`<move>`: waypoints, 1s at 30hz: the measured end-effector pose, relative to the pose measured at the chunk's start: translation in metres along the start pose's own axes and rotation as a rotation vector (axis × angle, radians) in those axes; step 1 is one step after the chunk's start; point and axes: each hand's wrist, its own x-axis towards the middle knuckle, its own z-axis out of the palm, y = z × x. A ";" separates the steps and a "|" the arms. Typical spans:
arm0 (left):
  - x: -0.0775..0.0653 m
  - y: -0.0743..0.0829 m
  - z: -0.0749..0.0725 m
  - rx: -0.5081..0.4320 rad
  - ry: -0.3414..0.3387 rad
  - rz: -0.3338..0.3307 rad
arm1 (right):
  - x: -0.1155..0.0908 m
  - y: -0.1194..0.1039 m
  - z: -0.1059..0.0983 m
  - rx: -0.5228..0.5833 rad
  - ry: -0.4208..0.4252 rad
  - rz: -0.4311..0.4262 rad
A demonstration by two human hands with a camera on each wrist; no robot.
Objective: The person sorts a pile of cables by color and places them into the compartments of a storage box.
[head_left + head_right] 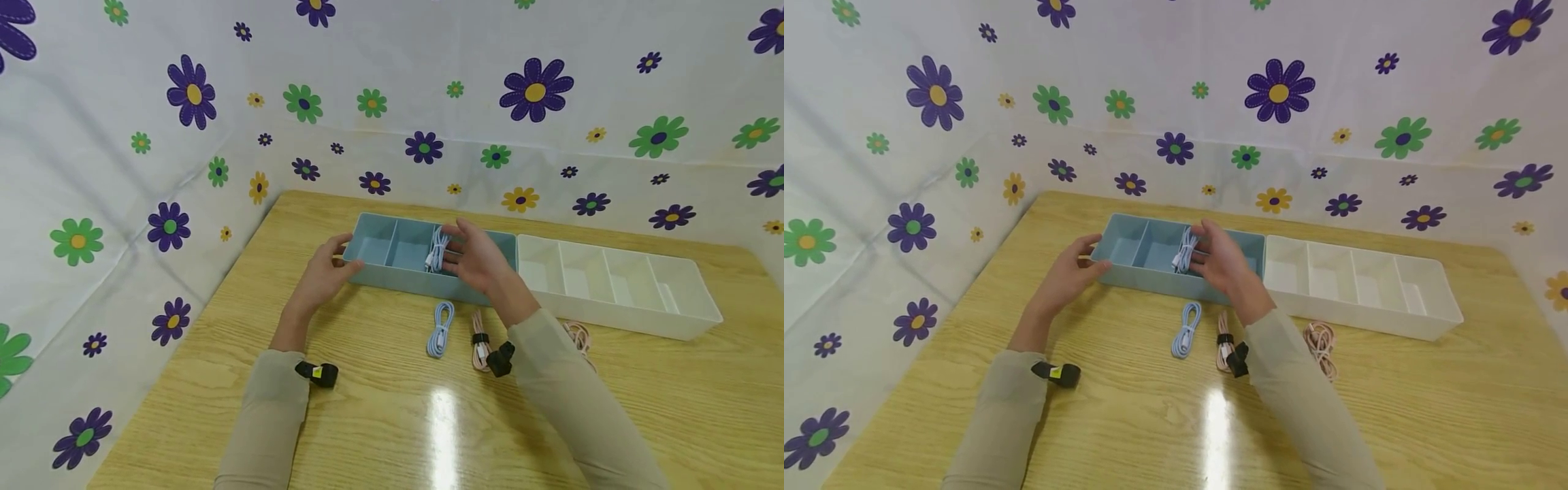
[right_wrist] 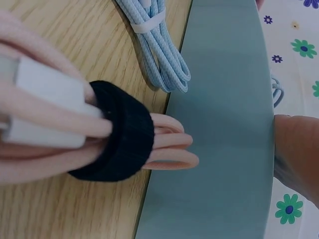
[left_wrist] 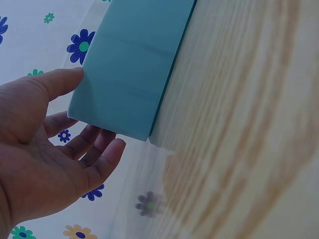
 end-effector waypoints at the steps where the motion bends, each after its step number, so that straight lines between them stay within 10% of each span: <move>1: 0.000 0.001 0.000 0.001 0.000 -0.001 | 0.000 -0.001 0.000 0.000 -0.001 0.006; 30: 0.000 -0.001 -0.001 0.003 0.002 0.006 | 0.019 -0.002 -0.001 0.093 0.071 0.149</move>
